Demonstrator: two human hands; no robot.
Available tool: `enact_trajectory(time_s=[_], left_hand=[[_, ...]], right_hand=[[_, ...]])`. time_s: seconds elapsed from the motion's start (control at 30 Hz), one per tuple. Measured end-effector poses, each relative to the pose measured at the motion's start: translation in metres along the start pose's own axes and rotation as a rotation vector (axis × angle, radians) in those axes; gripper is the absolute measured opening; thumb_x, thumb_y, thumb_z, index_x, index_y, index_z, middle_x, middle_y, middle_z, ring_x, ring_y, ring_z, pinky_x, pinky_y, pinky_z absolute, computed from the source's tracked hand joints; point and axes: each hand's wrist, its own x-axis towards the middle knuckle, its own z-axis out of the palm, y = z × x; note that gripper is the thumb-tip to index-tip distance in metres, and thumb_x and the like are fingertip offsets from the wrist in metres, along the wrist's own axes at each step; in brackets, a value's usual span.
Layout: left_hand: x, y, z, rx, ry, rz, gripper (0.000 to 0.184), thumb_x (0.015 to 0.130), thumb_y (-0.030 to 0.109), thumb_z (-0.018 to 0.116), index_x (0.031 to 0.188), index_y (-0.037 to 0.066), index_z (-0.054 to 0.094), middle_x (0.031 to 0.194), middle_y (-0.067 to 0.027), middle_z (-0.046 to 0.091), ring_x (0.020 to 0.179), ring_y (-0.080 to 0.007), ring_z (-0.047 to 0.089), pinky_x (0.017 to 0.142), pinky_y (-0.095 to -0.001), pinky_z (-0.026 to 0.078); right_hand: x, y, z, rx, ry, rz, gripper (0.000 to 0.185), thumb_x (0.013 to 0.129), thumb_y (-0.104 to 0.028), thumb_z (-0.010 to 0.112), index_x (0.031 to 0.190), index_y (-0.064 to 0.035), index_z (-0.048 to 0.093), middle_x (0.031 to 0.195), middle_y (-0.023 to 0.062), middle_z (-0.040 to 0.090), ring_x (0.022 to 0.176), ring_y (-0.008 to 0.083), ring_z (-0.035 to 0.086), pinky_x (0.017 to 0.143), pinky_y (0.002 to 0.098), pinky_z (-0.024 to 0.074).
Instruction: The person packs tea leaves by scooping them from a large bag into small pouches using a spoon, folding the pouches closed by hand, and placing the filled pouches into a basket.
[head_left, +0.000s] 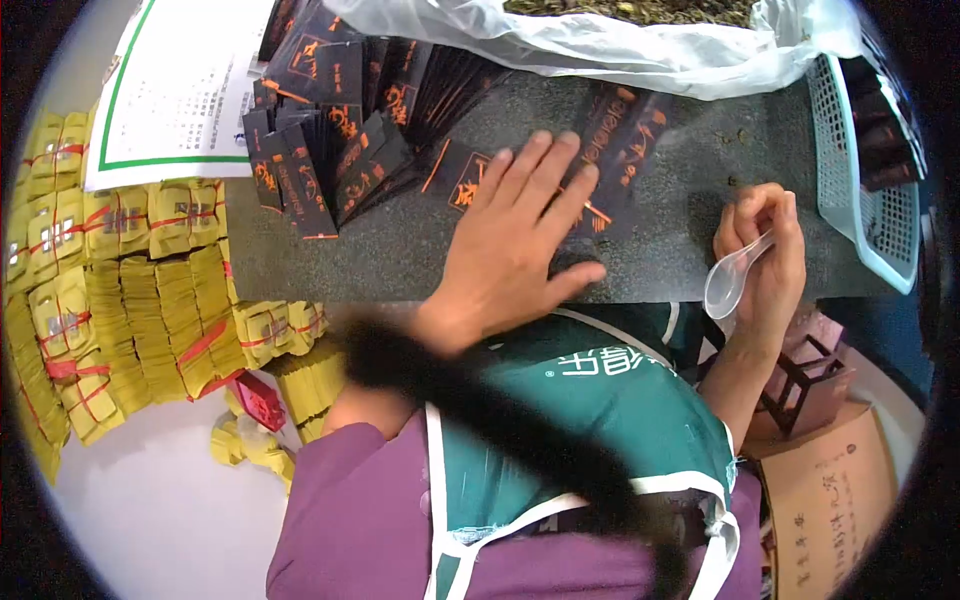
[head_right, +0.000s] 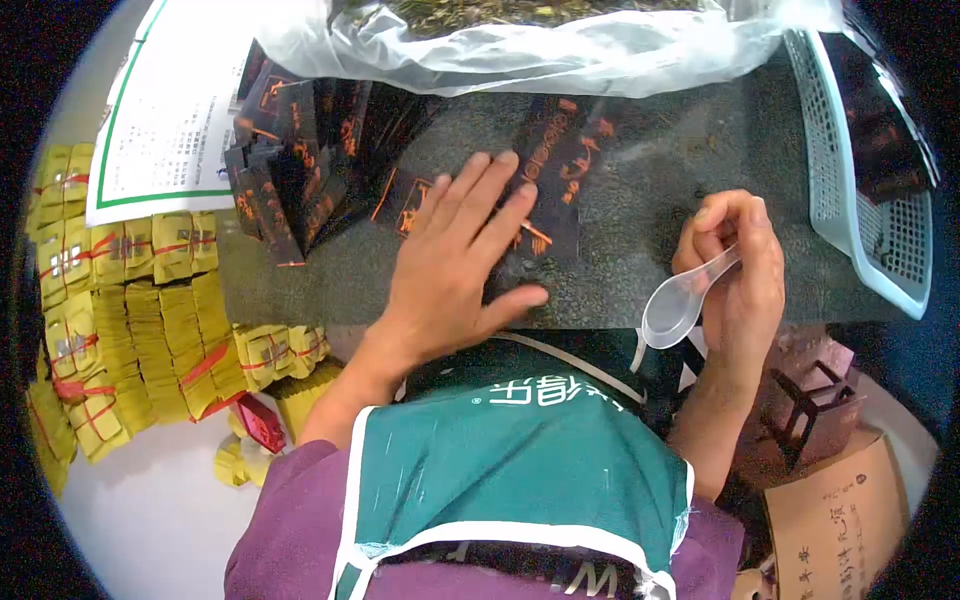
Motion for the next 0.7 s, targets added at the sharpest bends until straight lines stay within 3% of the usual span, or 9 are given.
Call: enact_trajectory(time_s=[0.23,0.3,0.33,0.4,0.43,0.53,0.7], left_hand=[[0.024,0.015,-0.007,-0.081,-0.052,0.094,0.085,0.073,0.059,0.075,0.136,0.005,0.054,0.148,-0.0187,0.045,0.139,-0.0385,0.04,0.115,-0.0515,0.03],[0.036,0.018,-0.007,-0.027,0.15,0.072,0.09,0.069,0.062,0.077,0.131,0.001,0.056,0.135,-0.0182,0.055,0.126,-0.0375,0.05,0.107,-0.05,0.037],[0.044,0.021,-0.007,-0.03,0.156,0.075,0.09,0.069,0.062,0.077,0.131,0.001,0.056,0.135,-0.0182,0.055,0.126,-0.0375,0.05,0.107,-0.05,0.037],[0.062,0.033,-0.001,0.036,0.221,0.022,0.09,0.069,0.06,0.078,0.128,-0.003,0.056,0.118,-0.0162,0.06,0.108,-0.0355,0.055,0.095,-0.0476,0.042],[0.07,0.039,0.003,0.088,0.202,-0.036,0.087,0.067,0.055,0.081,0.126,-0.004,0.056,0.109,-0.0144,0.059,0.1,-0.0335,0.055,0.087,-0.0458,0.044],[0.087,0.045,0.018,0.163,0.194,-0.135,0.081,0.066,0.047,0.083,0.124,-0.004,0.057,0.108,-0.0139,0.058,0.1,-0.0331,0.054,0.084,-0.0455,0.044],[0.091,0.045,0.013,0.082,0.175,-0.111,0.069,0.067,0.032,0.084,0.122,0.0,0.058,0.111,-0.0148,0.057,0.103,-0.0346,0.054,0.085,-0.0453,0.044]], right_hand=[[-0.004,0.0,-0.007,0.215,-0.007,-0.043,0.039,0.108,-0.037,0.039,0.094,-0.0046,0.056,0.066,-0.002,0.035,0.053,0.0098,0.036,0.048,0.0257,0.0281],[-0.004,0.001,-0.013,0.268,-0.041,-0.062,0.039,0.108,-0.037,0.039,0.094,-0.0049,0.056,0.066,-0.0019,0.035,0.054,0.01,0.036,0.048,0.026,0.0283],[-0.002,0.002,-0.015,0.328,-0.089,-0.074,0.04,0.108,-0.038,0.038,0.094,-0.0052,0.057,0.067,-0.0018,0.035,0.054,0.0101,0.036,0.049,0.0263,0.0286],[-0.001,0.002,-0.014,0.327,-0.089,-0.084,0.041,0.109,-0.038,0.037,0.095,-0.0055,0.057,0.066,-0.0016,0.035,0.055,0.0104,0.035,0.049,0.0268,0.0284],[-0.001,0.004,-0.015,0.323,-0.091,-0.099,0.041,0.109,-0.038,0.037,0.095,-0.0054,0.057,0.066,-0.0015,0.035,0.055,0.0105,0.035,0.049,0.0268,0.0284],[0.0,0.008,-0.017,0.291,-0.087,-0.13,0.042,0.109,-0.039,0.036,0.095,-0.0047,0.057,0.066,-0.0011,0.035,0.054,0.0107,0.036,0.048,0.027,0.0286],[-0.001,0.007,-0.019,0.309,-0.106,-0.135,0.043,0.109,-0.039,0.036,0.097,-0.0037,0.056,0.066,-0.0004,0.035,0.051,0.011,0.037,0.046,0.0272,0.0286]])
